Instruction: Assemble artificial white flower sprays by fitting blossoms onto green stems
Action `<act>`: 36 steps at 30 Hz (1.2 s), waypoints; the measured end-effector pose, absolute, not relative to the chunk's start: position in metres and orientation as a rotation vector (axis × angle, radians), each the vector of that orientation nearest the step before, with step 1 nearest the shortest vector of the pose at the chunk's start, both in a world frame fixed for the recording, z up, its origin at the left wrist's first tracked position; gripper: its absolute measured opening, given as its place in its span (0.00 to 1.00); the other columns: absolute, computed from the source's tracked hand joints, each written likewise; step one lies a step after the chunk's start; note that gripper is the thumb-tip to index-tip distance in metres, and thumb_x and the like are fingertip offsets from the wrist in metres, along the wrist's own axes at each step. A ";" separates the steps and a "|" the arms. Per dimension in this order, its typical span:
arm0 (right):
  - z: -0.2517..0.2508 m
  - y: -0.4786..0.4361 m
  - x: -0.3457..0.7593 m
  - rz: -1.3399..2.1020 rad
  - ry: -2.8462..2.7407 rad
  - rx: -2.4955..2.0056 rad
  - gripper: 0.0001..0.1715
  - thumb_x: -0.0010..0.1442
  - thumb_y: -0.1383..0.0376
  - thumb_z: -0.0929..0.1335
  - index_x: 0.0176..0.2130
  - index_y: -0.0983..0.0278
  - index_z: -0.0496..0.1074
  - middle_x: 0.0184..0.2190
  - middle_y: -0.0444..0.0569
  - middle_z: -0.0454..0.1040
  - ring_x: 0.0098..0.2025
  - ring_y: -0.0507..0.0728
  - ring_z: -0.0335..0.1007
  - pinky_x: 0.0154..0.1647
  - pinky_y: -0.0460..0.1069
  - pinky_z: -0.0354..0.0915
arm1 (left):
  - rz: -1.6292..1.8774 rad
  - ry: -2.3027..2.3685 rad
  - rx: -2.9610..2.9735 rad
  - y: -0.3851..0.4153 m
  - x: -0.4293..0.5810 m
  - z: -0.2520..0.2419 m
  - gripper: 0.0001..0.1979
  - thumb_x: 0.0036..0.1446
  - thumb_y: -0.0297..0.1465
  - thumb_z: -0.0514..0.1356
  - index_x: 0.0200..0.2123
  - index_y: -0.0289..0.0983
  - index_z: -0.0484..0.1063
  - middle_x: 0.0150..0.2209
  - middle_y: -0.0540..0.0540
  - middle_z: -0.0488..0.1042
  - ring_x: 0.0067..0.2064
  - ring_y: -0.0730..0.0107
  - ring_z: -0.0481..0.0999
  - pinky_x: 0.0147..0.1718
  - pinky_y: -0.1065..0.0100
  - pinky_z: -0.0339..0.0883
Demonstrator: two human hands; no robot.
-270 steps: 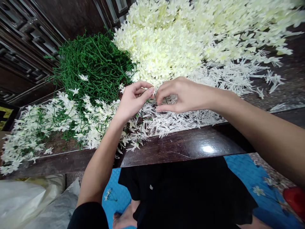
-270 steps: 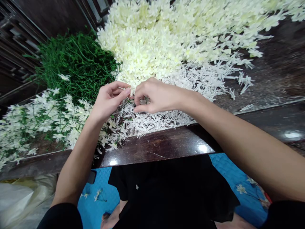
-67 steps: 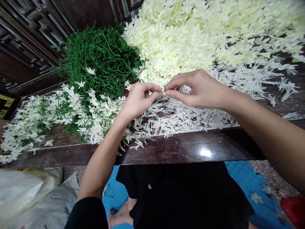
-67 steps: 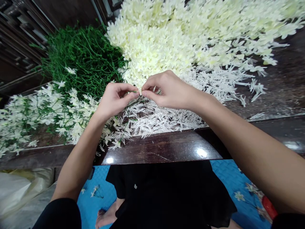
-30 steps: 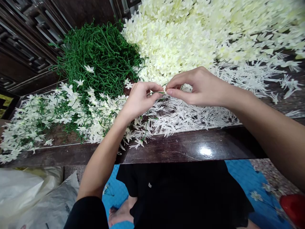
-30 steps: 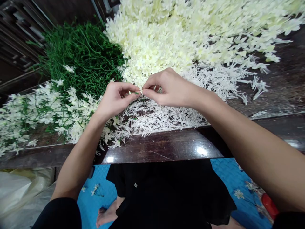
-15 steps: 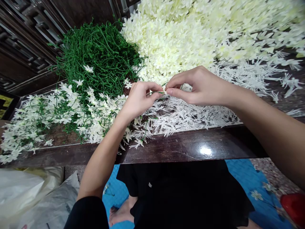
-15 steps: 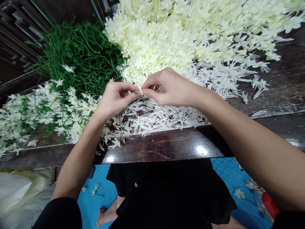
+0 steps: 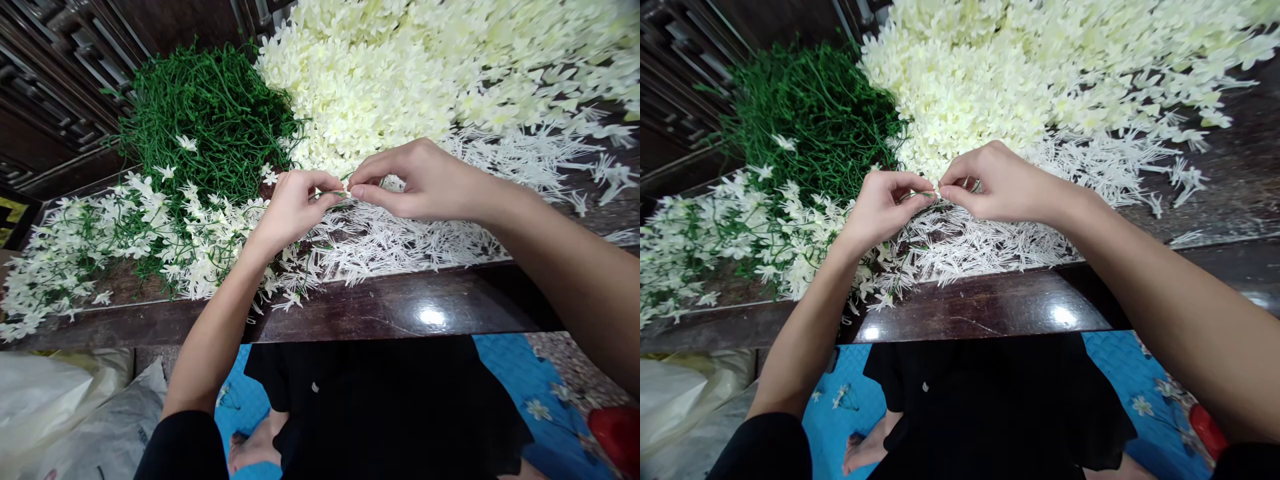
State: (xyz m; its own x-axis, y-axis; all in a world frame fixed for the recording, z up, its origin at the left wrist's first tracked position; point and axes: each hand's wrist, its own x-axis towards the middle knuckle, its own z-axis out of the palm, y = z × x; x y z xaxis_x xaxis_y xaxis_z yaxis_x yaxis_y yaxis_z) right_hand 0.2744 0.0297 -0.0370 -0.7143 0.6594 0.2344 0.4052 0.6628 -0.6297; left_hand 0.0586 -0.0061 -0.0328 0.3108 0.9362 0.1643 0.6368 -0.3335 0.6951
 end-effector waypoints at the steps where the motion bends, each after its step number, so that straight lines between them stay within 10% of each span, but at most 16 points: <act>1: -0.037 0.030 0.274 0.766 -2.431 -0.830 0.16 0.67 0.59 0.67 0.43 0.60 0.85 0.42 0.52 0.86 0.40 0.63 0.82 0.45 0.59 0.75 | 0.769 1.387 2.072 -0.006 0.059 -0.033 0.08 0.58 0.23 0.63 0.36 0.34 0.84 0.37 0.45 0.87 0.39 0.68 0.83 0.43 0.67 0.75; 36: -0.030 0.025 0.276 0.980 -2.292 -0.835 0.23 0.62 0.48 0.71 0.43 0.63 0.84 0.38 0.55 0.84 0.38 0.64 0.79 0.36 0.56 0.73 | 0.924 1.337 2.029 -0.005 0.058 -0.036 0.11 0.58 0.29 0.70 0.44 0.39 0.76 0.40 0.47 0.81 0.42 0.70 0.79 0.28 0.74 0.67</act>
